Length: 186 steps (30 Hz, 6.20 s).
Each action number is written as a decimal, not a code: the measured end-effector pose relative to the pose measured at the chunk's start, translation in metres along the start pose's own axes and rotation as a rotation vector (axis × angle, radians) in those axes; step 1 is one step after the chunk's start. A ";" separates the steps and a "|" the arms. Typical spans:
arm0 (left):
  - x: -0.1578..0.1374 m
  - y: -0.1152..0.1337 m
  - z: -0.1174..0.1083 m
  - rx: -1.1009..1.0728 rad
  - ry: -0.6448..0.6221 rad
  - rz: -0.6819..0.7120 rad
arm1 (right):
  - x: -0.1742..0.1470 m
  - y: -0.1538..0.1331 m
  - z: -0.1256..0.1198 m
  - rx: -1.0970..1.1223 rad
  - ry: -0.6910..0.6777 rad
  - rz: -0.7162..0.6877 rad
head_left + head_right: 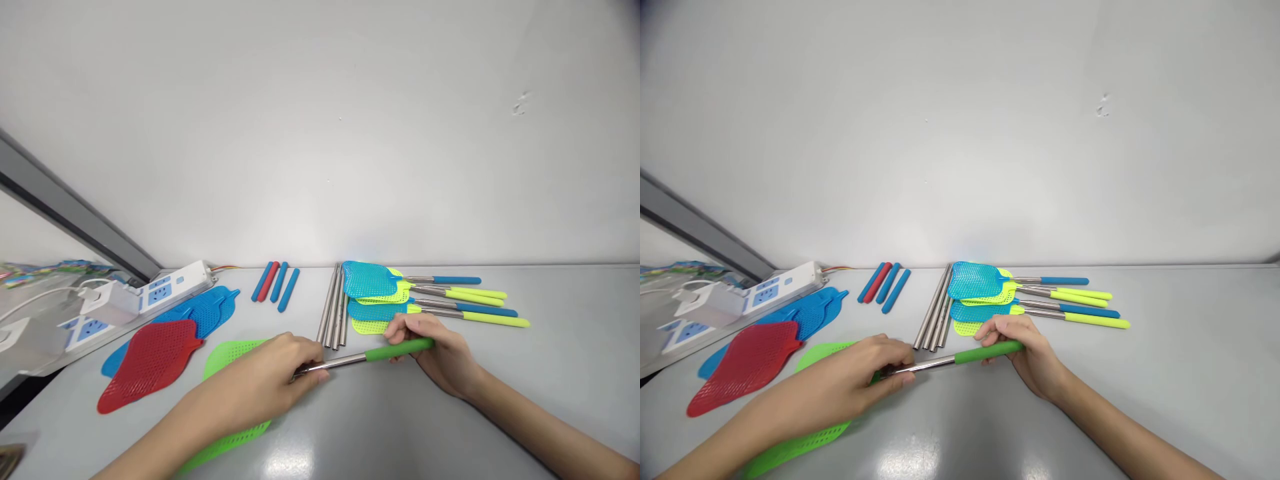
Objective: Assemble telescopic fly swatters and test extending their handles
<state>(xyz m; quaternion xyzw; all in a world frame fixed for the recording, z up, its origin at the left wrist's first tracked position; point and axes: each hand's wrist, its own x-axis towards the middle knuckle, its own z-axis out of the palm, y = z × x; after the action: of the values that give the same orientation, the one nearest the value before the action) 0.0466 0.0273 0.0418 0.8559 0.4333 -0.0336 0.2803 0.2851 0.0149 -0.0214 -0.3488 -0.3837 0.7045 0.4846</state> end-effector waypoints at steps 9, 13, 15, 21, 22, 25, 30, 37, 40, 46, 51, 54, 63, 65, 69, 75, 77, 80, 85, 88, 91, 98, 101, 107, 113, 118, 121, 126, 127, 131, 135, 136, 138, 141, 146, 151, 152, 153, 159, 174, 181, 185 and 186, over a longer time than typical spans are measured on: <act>-0.001 0.003 -0.002 0.029 -0.005 0.014 | -0.002 0.002 -0.003 -0.044 -0.038 -0.020; -0.001 0.004 0.000 0.023 -0.017 0.026 | -0.002 0.003 -0.003 -0.049 -0.041 -0.025; -0.001 0.005 0.002 0.006 -0.013 0.047 | -0.002 0.003 -0.002 -0.066 -0.051 -0.036; 0.002 0.003 0.010 0.001 0.010 0.069 | -0.002 0.003 -0.001 -0.086 -0.041 -0.055; 0.003 0.002 0.011 0.008 0.019 0.068 | -0.002 0.003 0.000 -0.082 -0.041 -0.058; 0.005 0.000 0.011 0.019 0.051 0.078 | -0.002 0.003 0.000 -0.076 -0.046 -0.058; 0.010 -0.002 0.010 -0.012 0.065 0.181 | -0.001 0.003 0.001 -0.060 -0.030 -0.051; 0.013 -0.002 0.009 -0.041 0.093 0.263 | 0.000 0.003 0.002 -0.055 -0.005 -0.030; 0.013 -0.001 0.010 -0.038 0.100 0.254 | -0.001 0.003 0.003 -0.044 0.005 -0.038; 0.010 0.000 0.010 0.029 0.080 0.161 | 0.000 0.003 0.003 -0.058 0.009 -0.023; 0.006 -0.003 0.010 0.107 0.030 0.051 | 0.000 0.003 0.003 -0.084 -0.004 -0.017; 0.006 -0.006 0.011 0.129 0.016 0.042 | 0.000 0.004 0.004 -0.117 0.001 -0.017; 0.011 -0.007 0.014 0.086 0.078 0.150 | 0.001 0.006 0.004 -0.178 -0.005 -0.022; 0.011 -0.010 0.015 0.083 0.079 0.173 | 0.001 0.007 0.004 -0.188 -0.009 -0.023; 0.010 -0.014 0.017 0.081 0.077 0.160 | 0.001 0.008 0.004 -0.185 -0.007 -0.026; 0.011 -0.011 0.019 0.107 0.104 0.185 | 0.001 0.007 0.004 -0.182 -0.008 -0.031; 0.011 -0.010 0.020 0.117 0.121 0.186 | 0.001 0.007 0.004 -0.183 -0.004 -0.031; 0.010 -0.008 0.021 0.109 0.133 0.179 | 0.001 0.006 0.005 -0.191 0.008 -0.021; 0.009 -0.001 0.016 0.031 0.081 0.164 | 0.001 0.007 0.006 -0.212 0.011 -0.005; 0.012 0.002 0.011 0.024 0.121 0.160 | 0.001 0.008 0.006 -0.232 0.017 -0.001; 0.017 0.001 0.009 0.065 0.235 0.165 | 0.001 0.008 0.006 -0.254 0.012 -0.001; 0.038 -0.016 0.022 0.223 0.305 0.266 | 0.001 0.007 0.007 -0.263 0.026 0.013; 0.043 -0.017 0.026 0.301 0.289 0.286 | 0.001 0.008 0.008 -0.269 0.035 0.006; 0.045 -0.012 0.032 0.443 0.266 0.272 | 0.001 0.010 0.007 -0.280 0.045 0.009; 0.044 -0.013 0.041 0.406 0.329 0.248 | 0.001 0.011 0.008 -0.378 0.096 -0.045; 0.045 -0.014 0.047 0.362 0.374 0.250 | 0.002 0.011 0.007 -0.438 0.101 -0.077; 0.045 -0.012 0.049 0.349 0.386 0.233 | 0.002 0.011 0.007 -0.431 0.101 -0.070; 0.044 -0.009 0.051 0.312 0.423 0.213 | 0.002 0.011 0.007 -0.420 0.096 -0.065; 0.045 -0.009 0.051 0.306 0.424 0.213 | 0.002 0.011 0.007 -0.423 0.097 -0.065; 0.046 -0.008 0.051 0.300 0.421 0.214 | 0.002 0.012 0.006 -0.433 0.101 -0.061; 0.046 -0.008 0.050 0.308 0.409 0.206 | 0.002 0.013 0.006 -0.421 0.090 -0.060; 0.046 -0.008 0.050 0.307 0.406 0.205 | 0.002 0.013 0.005 -0.417 0.088 -0.060; 0.046 -0.009 0.050 0.297 0.399 0.207 | 0.002 0.013 0.005 -0.413 0.084 -0.058; 0.046 -0.010 0.048 0.264 0.377 0.215 | 0.002 0.013 0.005 -0.418 0.080 -0.062; 0.042 -0.014 0.040 0.183 0.306 0.209 | 0.003 0.013 0.004 -0.430 0.078 -0.063; 0.037 -0.017 0.027 0.180 0.233 0.235 | 0.003 0.013 0.003 -0.440 0.078 -0.054; 0.037 -0.017 0.025 0.193 0.227 0.234 | 0.003 0.013 0.003 -0.445 0.077 -0.055; 0.038 -0.017 0.023 0.212 0.221 0.227 | 0.003 0.013 0.002 -0.450 0.077 -0.057; 0.045 -0.018 0.028 0.259 0.199 0.218 | 0.004 0.014 0.003 -0.453 0.087 -0.052; 0.045 -0.033 0.017 0.242 0.134 0.296 | 0.004 0.013 0.003 -0.480 0.098 -0.032; 0.045 -0.028 0.033 0.372 0.199 0.260 | 0.003 0.011 0.003 -0.500 0.093 -0.021; 0.046 -0.026 0.041 0.424 0.243 0.246 | 0.003 0.009 0.004 -0.505 0.084 -0.024; 0.046 -0.026 0.042 0.430 0.252 0.245 | 0.003 0.009 0.004 -0.507 0.082 -0.025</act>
<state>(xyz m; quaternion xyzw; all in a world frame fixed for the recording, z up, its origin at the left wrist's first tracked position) 0.0639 0.0513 -0.0192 0.9392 0.3410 0.0158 0.0381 0.2768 0.0152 -0.0273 -0.4828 -0.5322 0.5649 0.4056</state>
